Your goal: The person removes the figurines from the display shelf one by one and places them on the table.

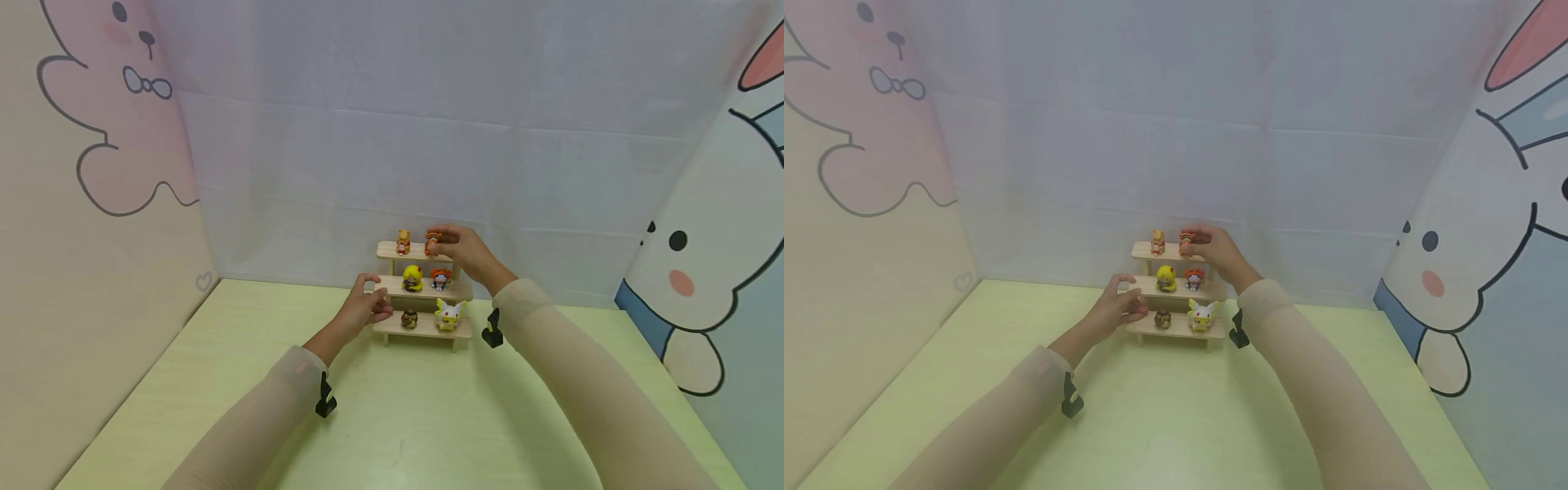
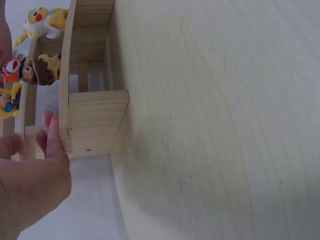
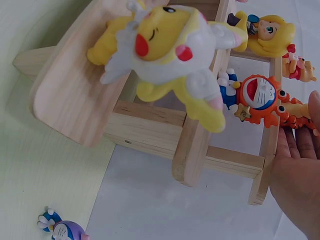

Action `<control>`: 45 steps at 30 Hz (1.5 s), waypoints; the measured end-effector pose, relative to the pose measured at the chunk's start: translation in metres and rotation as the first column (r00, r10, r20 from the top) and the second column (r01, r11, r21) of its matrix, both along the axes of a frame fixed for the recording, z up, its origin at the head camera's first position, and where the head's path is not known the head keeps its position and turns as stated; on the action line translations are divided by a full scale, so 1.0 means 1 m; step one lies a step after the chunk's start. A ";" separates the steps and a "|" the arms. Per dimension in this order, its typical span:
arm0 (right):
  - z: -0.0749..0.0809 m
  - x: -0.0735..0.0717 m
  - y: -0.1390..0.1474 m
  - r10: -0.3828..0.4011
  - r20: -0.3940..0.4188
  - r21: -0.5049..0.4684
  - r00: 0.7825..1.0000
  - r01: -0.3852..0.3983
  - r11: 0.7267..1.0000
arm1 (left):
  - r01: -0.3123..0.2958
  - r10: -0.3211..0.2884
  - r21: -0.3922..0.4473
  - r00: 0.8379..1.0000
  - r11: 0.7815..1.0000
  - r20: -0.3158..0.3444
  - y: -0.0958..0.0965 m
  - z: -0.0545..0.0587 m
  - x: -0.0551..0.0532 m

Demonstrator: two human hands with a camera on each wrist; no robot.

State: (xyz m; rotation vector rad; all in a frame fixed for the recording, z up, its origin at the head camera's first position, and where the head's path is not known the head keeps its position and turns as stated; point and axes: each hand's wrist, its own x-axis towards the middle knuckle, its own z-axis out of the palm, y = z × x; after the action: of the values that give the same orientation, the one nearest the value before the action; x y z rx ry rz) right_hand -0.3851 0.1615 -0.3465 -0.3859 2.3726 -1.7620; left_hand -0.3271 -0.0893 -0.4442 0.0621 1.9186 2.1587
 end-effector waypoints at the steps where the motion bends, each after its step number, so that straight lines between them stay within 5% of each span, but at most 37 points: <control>1: 0.000 0.000 0.000 0.000 -0.002 0.000 1.000 0.000 1.000 | 0.000 0.000 -0.002 1.000 1.000 -0.002 0.000 0.000 0.000; 45: -0.002 0.011 0.050 -0.017 -0.021 -0.045 1.000 0.016 0.999 | -0.011 0.011 -0.015 1.000 1.000 0.003 0.002 0.003 0.001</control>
State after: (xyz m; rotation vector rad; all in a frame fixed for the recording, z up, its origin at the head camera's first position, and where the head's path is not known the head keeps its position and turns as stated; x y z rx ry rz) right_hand -0.3736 0.2112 -0.3483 -0.3939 2.3607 -1.8307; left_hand -0.3261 -0.0875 -0.4411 0.0453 1.9369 2.1501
